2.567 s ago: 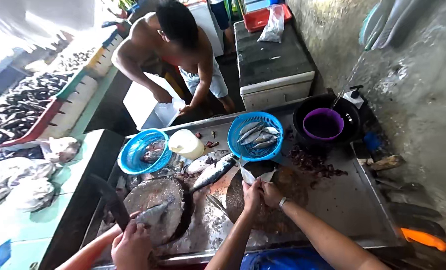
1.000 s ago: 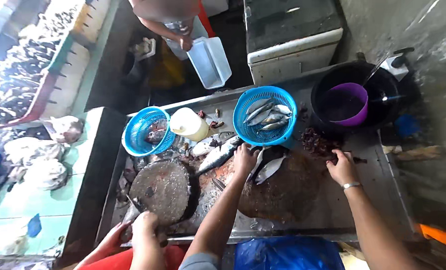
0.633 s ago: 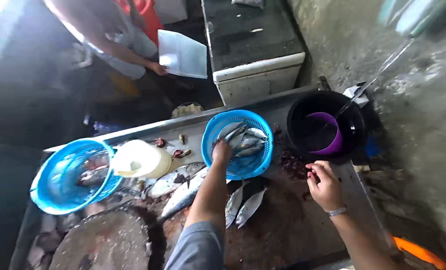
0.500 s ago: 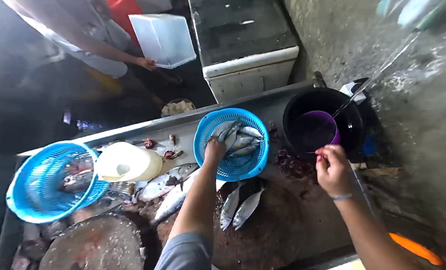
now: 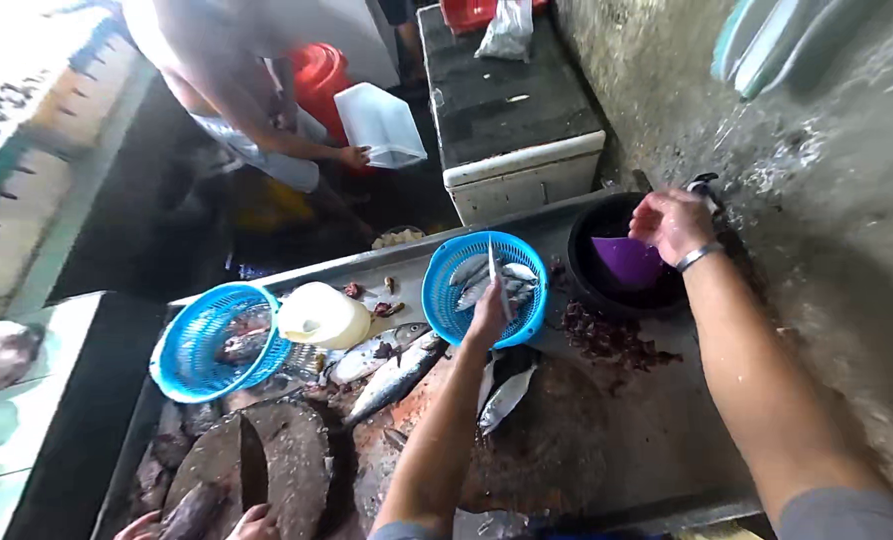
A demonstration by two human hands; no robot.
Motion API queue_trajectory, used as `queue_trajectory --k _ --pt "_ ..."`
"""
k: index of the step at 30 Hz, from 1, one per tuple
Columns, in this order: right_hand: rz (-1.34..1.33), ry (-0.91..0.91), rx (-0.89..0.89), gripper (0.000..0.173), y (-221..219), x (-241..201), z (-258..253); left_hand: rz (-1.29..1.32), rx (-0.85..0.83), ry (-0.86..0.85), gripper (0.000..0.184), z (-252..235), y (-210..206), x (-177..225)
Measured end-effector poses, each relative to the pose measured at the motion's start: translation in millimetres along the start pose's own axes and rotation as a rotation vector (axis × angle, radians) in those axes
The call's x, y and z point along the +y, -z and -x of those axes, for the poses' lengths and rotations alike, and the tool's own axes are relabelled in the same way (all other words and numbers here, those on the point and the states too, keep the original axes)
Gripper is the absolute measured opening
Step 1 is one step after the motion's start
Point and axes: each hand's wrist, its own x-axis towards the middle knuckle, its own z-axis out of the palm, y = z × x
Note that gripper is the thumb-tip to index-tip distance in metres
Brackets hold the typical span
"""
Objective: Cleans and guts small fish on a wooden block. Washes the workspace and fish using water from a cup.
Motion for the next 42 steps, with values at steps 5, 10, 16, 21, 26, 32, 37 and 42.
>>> queue_trajectory --k 5,10,16,21,26,32,37,42 --pt "0.586 0.262 -0.505 0.018 -60 47 79 0.529 0.014 0.055 0.036 30 -84 6" --pt "0.701 0.333 -0.45 0.02 -87 116 121 0.686 -0.012 0.077 0.049 64 -87 -23" --pt "0.277 0.039 -0.34 0.013 -96 170 151 0.563 0.1 0.009 0.034 102 -65 -37" --pt "0.235 -0.117 -0.521 0.022 -99 161 176 0.414 0.226 -0.144 0.043 120 -52 -42" --pt "0.322 -0.053 -0.603 0.026 -110 178 184 0.36 0.262 -0.198 0.053 137 -48 -48" --pt "0.546 0.048 -0.747 0.033 -115 186 189 0.496 0.384 -0.118 0.034 155 -45 -57" --pt "0.773 0.077 -0.624 0.034 -133 188 206 0.432 0.412 -0.085 0.041 158 -38 -70" --pt "1.101 0.099 -0.629 0.03 -144 181 215 0.219 0.413 -0.158 0.038 161 -24 -80"
